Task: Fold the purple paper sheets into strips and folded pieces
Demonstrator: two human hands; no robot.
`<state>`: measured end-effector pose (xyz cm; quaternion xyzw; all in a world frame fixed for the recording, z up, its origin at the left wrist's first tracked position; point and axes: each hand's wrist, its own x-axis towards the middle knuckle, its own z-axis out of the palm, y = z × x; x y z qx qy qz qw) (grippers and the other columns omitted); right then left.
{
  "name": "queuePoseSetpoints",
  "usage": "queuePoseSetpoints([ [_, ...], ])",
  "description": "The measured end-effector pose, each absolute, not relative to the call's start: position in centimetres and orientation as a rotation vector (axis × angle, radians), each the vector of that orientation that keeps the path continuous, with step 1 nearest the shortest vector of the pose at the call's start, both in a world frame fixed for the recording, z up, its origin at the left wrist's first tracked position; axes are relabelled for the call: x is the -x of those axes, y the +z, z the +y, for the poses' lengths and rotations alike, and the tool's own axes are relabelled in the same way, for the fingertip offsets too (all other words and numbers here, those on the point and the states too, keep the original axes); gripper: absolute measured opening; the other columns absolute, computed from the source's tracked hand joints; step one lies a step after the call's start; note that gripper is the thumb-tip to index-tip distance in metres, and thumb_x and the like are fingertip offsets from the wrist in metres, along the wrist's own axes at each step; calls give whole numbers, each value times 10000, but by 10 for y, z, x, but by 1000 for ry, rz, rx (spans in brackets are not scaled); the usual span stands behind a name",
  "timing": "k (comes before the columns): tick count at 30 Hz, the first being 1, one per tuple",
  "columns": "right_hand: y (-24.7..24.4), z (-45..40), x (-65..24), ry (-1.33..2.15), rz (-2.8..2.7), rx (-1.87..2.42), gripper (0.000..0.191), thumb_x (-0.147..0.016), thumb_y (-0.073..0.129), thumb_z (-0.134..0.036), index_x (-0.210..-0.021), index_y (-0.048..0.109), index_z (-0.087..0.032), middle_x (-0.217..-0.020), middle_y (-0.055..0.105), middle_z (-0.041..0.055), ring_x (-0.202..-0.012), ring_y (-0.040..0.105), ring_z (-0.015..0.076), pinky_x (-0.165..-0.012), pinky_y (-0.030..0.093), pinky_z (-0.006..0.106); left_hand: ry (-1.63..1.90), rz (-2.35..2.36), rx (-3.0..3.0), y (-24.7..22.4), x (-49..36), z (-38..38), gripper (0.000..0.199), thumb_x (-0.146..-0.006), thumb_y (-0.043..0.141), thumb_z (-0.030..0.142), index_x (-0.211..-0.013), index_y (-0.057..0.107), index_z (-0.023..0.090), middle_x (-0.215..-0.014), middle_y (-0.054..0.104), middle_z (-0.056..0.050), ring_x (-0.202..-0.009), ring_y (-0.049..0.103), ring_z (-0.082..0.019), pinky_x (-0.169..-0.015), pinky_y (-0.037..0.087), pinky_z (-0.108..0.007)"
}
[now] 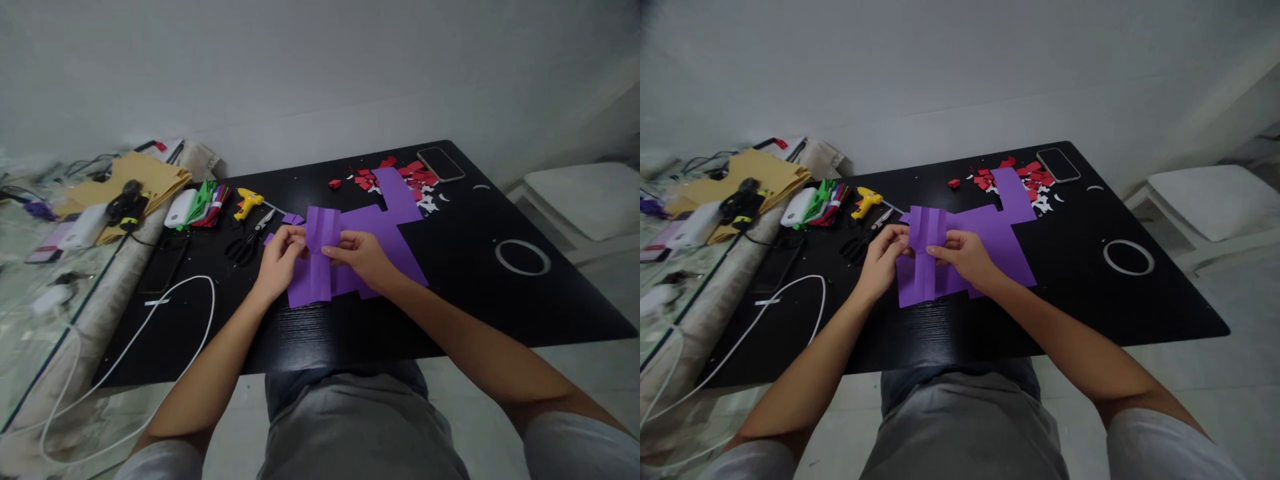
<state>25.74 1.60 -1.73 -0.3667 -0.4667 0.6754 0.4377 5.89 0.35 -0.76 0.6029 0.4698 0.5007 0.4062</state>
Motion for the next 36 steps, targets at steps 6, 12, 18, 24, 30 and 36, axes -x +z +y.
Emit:
queuePoseSetpoints([
  [6, -17, 18, -259, 1635, -1153, 925, 346, -681, 932, -405, -927, 797, -203, -925, 820, 46, -840, 762, 210, -819, 646, 376, 1102, 1107, -1448, 0, -61, 0, 177, -815, 690, 347, -768, 625, 189, -674, 623, 10, -634, 592, -153, -651, 480, -293],
  [12, -18, 17, -256, 1658, -1185, 879, 383, -667, 941, -383, -968, 763, -226, -980, 818, 39, -937, 767, 230, -899, 639, 411, 1082, 1236, -1521, -4, -64, 1, 372, -802, 788, 439, -655, 551, 193, -584, 532, 40, -544, 458, -109, -546, 348, -256],
  [18, -19, 17, -256, 1577, -1226, 934, 373, -637, 957, -371, -905, 733, -237, -804, 760, -4, -780, 727, 198, -823, 628, 392, 1087, 1246, -1535, -7, -63, 2, 405, -834, 779, 472, -646, 541, 203, -568, 556, 27, -535, 468, -117, -533, 341, -263],
  [24, -14, 16, -257, 1561, -1229, 952, 350, -658, 935, -405, -897, 745, -234, -778, 734, -3, -750, 700, 192, -801, 609, 386, 1089, 1241, -1541, -8, -64, 1, 418, -839, 790, 490, -637, 560, 205, -553, 566, 26, -520, 468, -117, -524, 349, -267],
  [30, -12, 17, -257, 1573, -1217, 940, 330, -657, 934, -387, -869, 737, -228, -737, 706, -22, -713, 665, 168, -769, 587, 351, 1063, 1223, -1519, -6, -64, 2, 398, -844, 778, 486, -644, 596, 194, -566, 631, 1, -522, 520, -124, -533, 393, -263],
  [36, -17, 18, -256, 1552, -1257, 931, 307, -677, 915, -386, -852, 717, -229, -748, 696, -35, -721, 651, 153, -752, 549, 316, 978, 1226, -1439, -3, -62, 2, 353, -731, 863, 452, -698, 652, 172, -595, 671, -4, -523, 558, -129, -540, 419, -255],
])
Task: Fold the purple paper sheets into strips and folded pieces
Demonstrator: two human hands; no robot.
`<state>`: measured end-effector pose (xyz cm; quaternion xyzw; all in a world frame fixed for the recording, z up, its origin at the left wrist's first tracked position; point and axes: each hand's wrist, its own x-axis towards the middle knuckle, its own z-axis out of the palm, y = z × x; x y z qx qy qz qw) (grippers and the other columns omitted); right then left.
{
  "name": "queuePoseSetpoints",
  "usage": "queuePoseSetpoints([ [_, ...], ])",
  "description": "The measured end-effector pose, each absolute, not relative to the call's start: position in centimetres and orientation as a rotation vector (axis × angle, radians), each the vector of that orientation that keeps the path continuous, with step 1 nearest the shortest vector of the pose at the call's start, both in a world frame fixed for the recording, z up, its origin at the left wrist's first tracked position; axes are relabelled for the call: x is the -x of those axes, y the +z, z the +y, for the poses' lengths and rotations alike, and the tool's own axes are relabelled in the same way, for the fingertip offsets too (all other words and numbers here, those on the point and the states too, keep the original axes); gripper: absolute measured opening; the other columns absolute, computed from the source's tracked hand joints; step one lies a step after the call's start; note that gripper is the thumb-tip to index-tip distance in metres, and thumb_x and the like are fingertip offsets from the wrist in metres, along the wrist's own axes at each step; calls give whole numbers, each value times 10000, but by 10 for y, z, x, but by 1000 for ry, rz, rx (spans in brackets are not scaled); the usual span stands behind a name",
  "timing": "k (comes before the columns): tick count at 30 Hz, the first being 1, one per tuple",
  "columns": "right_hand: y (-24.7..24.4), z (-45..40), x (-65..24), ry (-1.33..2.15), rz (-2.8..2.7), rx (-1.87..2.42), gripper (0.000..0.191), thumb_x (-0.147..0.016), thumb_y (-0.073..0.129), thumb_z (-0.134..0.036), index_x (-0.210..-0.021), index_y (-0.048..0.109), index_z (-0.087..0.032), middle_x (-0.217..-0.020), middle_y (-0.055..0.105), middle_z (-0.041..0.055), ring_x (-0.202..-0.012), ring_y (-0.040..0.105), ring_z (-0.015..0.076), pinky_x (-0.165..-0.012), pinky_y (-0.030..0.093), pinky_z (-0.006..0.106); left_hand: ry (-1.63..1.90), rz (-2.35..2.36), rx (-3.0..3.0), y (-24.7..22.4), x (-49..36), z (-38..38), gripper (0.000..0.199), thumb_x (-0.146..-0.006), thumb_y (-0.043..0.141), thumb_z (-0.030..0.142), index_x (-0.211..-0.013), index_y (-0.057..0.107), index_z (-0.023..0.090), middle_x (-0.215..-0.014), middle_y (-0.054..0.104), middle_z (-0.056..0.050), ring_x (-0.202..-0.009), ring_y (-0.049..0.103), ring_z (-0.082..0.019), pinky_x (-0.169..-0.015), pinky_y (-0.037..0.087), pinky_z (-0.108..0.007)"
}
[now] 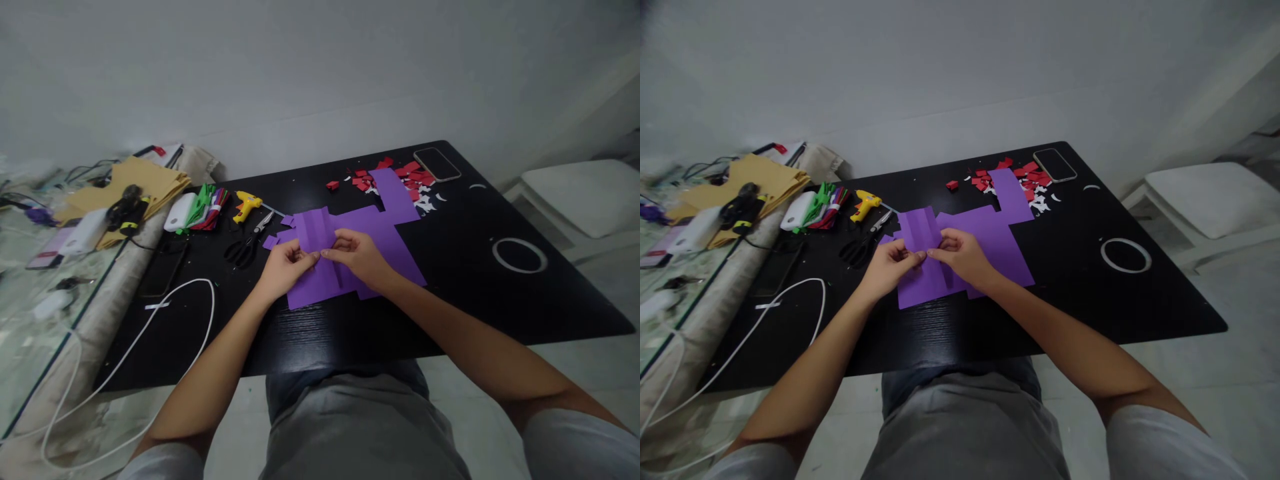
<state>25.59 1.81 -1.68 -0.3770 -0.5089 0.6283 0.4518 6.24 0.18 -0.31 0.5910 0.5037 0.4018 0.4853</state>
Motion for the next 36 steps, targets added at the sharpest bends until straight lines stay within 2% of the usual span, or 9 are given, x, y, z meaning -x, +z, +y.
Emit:
queuePoseSetpoints([
  [3, -18, 18, -256, 1549, -1281, 930, 323, -681, 906, -416, -866, 714, -234, -775, 705, -24, -744, 659, 164, -763, 551, 326, 956, 1229, -1424, -4, -62, 2, 333, -714, 867, 441, -732, 685, 164, -597, 668, 0, -514, 544, -124, -527, 404, -249],
  [8, -21, 20, -255, 1543, -1279, 943, 337, -663, 906, -434, -797, 670, -234, -683, 648, -40, -672, 618, 155, -697, 539, 324, 959, 1234, -1451, -6, -61, 4, 309, -730, 843, 436, -725, 688, 169, -586, 660, 6, -505, 536, -122, -521, 401, -249],
  [15, -24, 23, -255, 1545, -1174, 1030, 427, -609, 925, -381, -896, 642, -240, -714, 674, -38, -692, 647, 168, -728, 567, 353, 940, 1211, -1463, -9, -59, 7, 306, -748, 841, 434, -734, 681, 175, -600, 666, 0, -526, 563, -136, -540, 425, -257],
  [19, -22, 22, -257, 1529, -1247, 1028, 362, -637, 901, -357, -848, 633, -235, -721, 685, -40, -697, 643, 160, -747, 547, 343, 1008, 1191, -1451, -10, -61, 7, 312, -759, 844, 424, -865, 688, 176, -709, 690, -12, -598, 600, -150, -585, 469, -270],
  [22, -22, 23, -258, 1513, -1301, 1032, 298, -644, 881, -328, -851, 688, -235, -765, 725, -23, -747, 672, 173, -805, 552, 355, 1176, 1244, -1451, -7, -60, 7, 362, -753, 863, 385, -992, 674, 191, -847, 714, -22, -709, 641, -164, -669, 514, -284],
  [24, -23, 26, -260, 1491, -1335, 1039, 252, -649, 865, -314, -840, 722, -235, -791, 739, -10, -785, 692, 187, -845, 558, 369, 1238, 1255, -1420, -3, -57, 8, 369, -765, 855, 370, -1044, 679, 204, -856, 710, -8, -724, 639, -158, -680, 514, -274],
  [29, -26, 33, -266, 1459, -1415, 1050, 202, -637, 850, -281, -811, 763, -224, -784, 740, 0, -790, 710, 195, -869, 575, 386, 1075, 1173, -1348, 1, -50, 10, 295, -768, 845, 395, -931, 738, 173, -806, 730, -10, -657, 630, -141, -642, 523, -263],
  [36, -24, 36, -269, 1408, -1463, 1009, 185, -653, 871, -315, -799, 779, -247, -837, 787, 17, -817, 728, 211, -904, 601, 407, 1048, 1161, -1309, -3, -53, 10, 301, -778, 847, 408, -942, 758, 172, -828, 750, -31, -633, 643, -145, -579, 561, -272],
])
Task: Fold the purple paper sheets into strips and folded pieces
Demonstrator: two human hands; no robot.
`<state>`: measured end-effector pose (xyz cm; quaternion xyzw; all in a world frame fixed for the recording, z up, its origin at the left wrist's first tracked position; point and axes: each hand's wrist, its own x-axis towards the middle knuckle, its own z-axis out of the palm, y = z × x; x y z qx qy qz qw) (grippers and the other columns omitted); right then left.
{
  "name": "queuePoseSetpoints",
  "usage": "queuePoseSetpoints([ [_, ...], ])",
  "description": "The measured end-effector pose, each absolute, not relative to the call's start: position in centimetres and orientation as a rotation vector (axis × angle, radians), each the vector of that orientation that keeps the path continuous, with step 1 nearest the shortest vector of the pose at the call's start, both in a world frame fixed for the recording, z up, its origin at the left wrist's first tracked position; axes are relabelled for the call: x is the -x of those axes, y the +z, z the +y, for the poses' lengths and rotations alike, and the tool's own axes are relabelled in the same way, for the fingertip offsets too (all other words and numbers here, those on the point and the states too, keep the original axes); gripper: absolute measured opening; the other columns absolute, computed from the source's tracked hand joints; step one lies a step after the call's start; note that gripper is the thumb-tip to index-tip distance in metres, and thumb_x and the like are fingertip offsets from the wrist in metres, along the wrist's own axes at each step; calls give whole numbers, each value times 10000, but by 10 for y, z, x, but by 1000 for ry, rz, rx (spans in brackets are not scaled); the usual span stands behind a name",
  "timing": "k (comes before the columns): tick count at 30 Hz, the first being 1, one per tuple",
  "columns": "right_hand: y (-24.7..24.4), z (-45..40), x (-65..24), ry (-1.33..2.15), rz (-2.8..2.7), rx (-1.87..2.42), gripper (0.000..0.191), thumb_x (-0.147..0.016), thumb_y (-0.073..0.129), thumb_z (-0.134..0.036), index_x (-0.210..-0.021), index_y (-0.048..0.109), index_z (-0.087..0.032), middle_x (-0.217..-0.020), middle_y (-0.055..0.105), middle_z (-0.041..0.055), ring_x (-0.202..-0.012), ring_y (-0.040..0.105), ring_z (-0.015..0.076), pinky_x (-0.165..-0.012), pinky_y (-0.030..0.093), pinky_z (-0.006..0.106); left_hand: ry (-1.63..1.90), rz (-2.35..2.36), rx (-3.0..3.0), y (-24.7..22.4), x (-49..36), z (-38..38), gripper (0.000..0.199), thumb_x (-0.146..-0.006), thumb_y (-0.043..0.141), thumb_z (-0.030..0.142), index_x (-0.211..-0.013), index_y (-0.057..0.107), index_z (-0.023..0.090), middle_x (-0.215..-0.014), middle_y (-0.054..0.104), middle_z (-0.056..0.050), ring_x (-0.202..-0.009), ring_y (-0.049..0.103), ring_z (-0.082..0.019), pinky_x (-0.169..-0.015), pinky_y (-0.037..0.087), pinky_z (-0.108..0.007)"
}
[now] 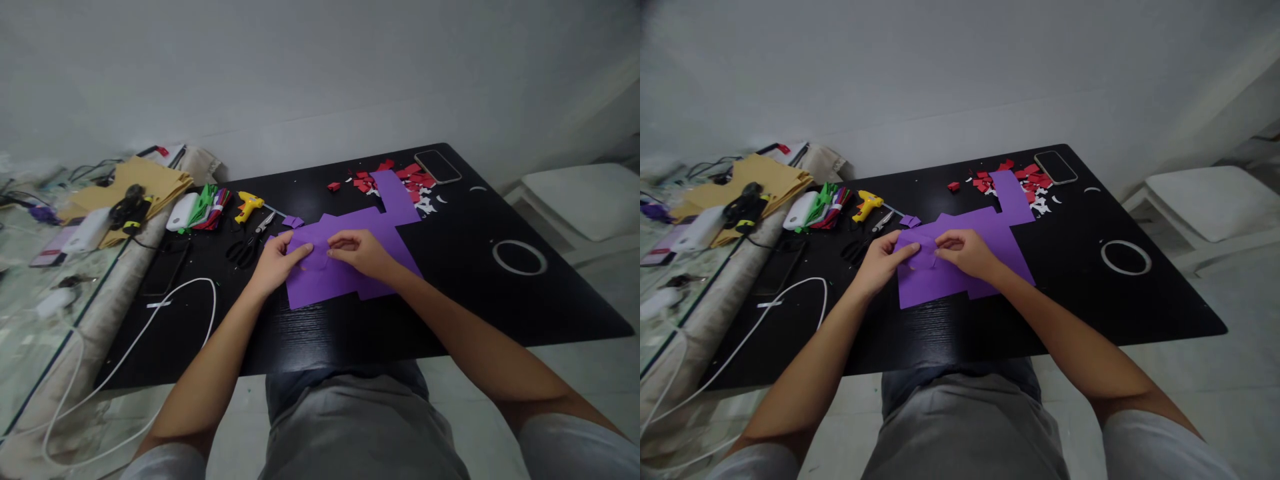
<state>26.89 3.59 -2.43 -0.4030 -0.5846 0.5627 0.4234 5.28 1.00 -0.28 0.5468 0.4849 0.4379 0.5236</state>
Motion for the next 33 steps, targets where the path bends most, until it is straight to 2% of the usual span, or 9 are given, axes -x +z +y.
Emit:
queuePoseSetpoints([
  [7, -20, 32, -268, 1460, -1473, 1026, 214, -679, 862, -341, -838, 754, -247, -776, 785, 10, -774, 738, 219, -842, 601, 399, 1108, 1154, -1365, -4, -52, 11, 256, -776, 852, 349, -938, 739, 186, -856, 751, -16, -708, 658, -142, -676, 544, -268],
  [10, -17, 31, -269, 1468, -1519, 1041, 227, -693, 844, -320, -869, 726, -238, -738, 765, -2, -722, 718, 201, -758, 572, 357, 1114, 1157, -1382, -7, -51, 13, 246, -769, 856, 326, -936, 733, 195, -800, 723, -4, -661, 628, -140, -646, 517, -271],
  [15, -16, 32, -271, 1430, -1566, 1045, 211, -714, 805, -302, -873, 690, -224, -677, 727, -19, -614, 646, 161, -593, 466, 286, 1102, 1182, -1500, -9, -47, 16, 194, -801, 840, 334, -925, 762, 207, -666, 595, 27, -537, 451, -105, -532, 353, -251],
  [19, -17, 34, -272, 1404, -1588, 1062, 179, -719, 792, -284, -863, 713, -213, -722, 754, -1, -623, 648, 155, -604, 466, 282, 1116, 1200, -1620, -5, -46, 16, 119, -828, 799, 300, -903, 782, 209, -608, 473, 47, -542, 343, -103, -529, 262, -259],
  [23, -17, 35, -274, 1428, -1592, 1050, 170, -729, 793, -281, -880, 756, -213, -778, 783, 17, -707, 698, 179, -683, 515, 302, 1094, 1194, -1635, -3, -45, 16, 93, -844, 749, 270, -900, 776, 202, -645, 501, 37, -586, 373, -114, -575, 293, -269],
  [29, -12, 35, -276, 1542, -1567, 986, 187, -717, 813, -279, -894, 802, -220, -871, 797, 37, -865, 739, 204, -838, 547, 338, 1091, 1181, -1543, -8, -44, 17, 80, -830, 713, 245, -880, 747, 192, -789, 651, 0, -684, 512, -134, -639, 378, -268],
  [31, -10, 34, -276, 1558, -1559, 991, 184, -724, 821, -303, -885, 802, -216, -874, 788, 37, -850, 721, 193, -816, 537, 331, 1088, 1188, -1535, -9, -45, 17, 69, -822, 702, 226, -870, 739, 193, -827, 684, -10, -727, 556, -146, -669, 412, -269],
  [33, -8, 33, -275, 1577, -1553, 1040, 189, -772, 808, -367, -875, 792, -210, -809, 754, 25, -761, 676, 167, -726, 511, 310, 1078, 1195, -1552, -10, -45, 18, 64, -820, 691, 210, -863, 736, 194, -856, 711, -18, -765, 593, -157, -707, 446, -277],
])
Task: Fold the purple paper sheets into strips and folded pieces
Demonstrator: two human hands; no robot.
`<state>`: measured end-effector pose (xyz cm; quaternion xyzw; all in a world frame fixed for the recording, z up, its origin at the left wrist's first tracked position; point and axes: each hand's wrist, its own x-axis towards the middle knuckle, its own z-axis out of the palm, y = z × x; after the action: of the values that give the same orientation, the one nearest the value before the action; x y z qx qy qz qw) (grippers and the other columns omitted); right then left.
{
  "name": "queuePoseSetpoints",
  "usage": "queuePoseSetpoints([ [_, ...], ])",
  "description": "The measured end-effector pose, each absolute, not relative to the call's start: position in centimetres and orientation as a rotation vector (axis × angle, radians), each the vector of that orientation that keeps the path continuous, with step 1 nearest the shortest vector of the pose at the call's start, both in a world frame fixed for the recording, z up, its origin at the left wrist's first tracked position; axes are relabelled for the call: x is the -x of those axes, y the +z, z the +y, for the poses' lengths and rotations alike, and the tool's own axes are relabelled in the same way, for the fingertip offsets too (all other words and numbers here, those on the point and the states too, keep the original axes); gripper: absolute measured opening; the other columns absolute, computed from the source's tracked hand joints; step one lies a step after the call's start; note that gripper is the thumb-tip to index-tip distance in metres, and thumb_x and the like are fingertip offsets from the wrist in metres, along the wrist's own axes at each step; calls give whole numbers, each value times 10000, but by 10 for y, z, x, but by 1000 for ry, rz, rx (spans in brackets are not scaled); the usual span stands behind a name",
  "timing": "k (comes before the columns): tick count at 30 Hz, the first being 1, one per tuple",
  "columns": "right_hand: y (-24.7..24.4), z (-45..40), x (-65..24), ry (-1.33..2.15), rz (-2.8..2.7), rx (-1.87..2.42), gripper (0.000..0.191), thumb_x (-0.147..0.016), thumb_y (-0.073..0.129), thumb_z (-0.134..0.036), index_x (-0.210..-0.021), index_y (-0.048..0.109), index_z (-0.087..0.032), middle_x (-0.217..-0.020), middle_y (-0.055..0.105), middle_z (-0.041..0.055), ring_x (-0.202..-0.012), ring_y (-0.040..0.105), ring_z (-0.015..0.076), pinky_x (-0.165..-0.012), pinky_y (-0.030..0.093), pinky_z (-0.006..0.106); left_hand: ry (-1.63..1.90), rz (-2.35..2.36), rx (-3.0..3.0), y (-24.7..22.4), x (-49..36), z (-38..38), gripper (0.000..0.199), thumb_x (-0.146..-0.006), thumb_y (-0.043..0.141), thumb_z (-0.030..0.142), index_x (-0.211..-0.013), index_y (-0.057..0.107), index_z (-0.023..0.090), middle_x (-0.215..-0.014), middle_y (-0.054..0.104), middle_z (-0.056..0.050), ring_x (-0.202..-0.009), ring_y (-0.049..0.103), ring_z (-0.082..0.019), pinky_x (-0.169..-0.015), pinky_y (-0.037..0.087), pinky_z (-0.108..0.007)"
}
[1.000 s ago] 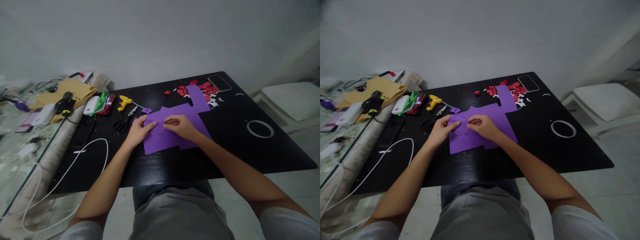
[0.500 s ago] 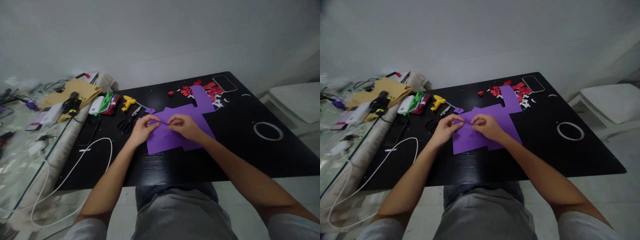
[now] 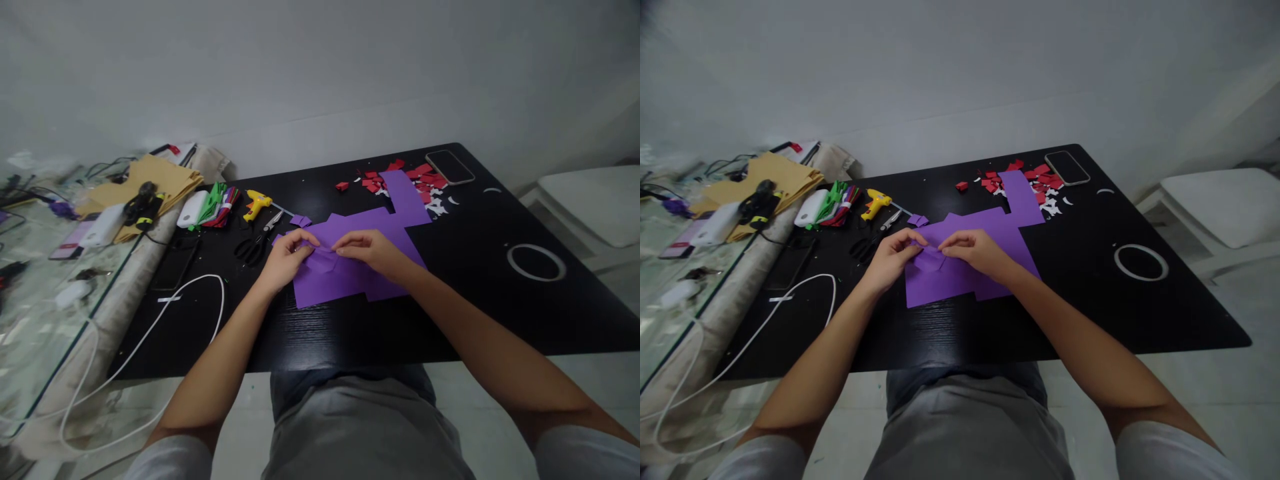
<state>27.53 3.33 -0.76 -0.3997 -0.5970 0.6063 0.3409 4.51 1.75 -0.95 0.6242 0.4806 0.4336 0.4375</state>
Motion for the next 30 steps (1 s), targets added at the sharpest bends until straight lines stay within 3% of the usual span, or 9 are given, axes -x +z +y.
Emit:
queuePoseSetpoints([
  [4, -6, 31, -275, 1647, -1528, 1134, 266, -825, 798, -475, -848, 783, -210, -713, 701, 10, -664, 621, 156, -624, 477, 294, 1082, 1167, -1622, -8, -47, 17, 72, -826, 675, 186, -855, 739, 198, -901, 744, -27, -837, 647, -177, -805, 493, -310],
  [9, -10, 30, -274, 1881, -1529, 996, 299, -802, 827, -531, -860, 834, -238, -858, 810, 55, -797, 738, 235, -771, 585, 368, 1079, 1129, -1674, -5, -48, 15, 84, -835, 657, 183, -848, 739, 197, -909, 750, -37, -881, 674, -192, -883, 505, -351],
  [15, -17, 30, -273, 1657, -1587, 1076, 278, -769, 847, -476, -874, 829, -220, -873, 822, 45, -855, 759, 234, -817, 583, 357, 1080, 1068, -1644, -4, -47, 12, 247, -770, 744, 215, -1016, 732, 194, -1042, 751, -62, -1017, 679, -229, -932, 514, -379],
  [20, -16, 27, -270, 1519, -1670, 1040, 250, -819, 782, -431, -908, 812, -200, -911, 831, 53, -911, 778, 246, -865, 584, 369, 1126, 1231, -1661, -4, -50, 10, 246, -795, 842, 365, -942, 737, 198, -958, 750, -44, -921, 687, -207, -887, 520, -354],
  [30, -18, 24, -269, 1316, -1790, 1024, 186, -827, 785, -361, -935, 809, -212, -926, 839, 51, -916, 794, 253, -876, 599, 379, 1108, 1217, -1707, 2, -45, 11, 212, -791, 864, 383, -840, 769, 200, -858, 782, -31, -821, 692, -191, -834, 531, -333],
])
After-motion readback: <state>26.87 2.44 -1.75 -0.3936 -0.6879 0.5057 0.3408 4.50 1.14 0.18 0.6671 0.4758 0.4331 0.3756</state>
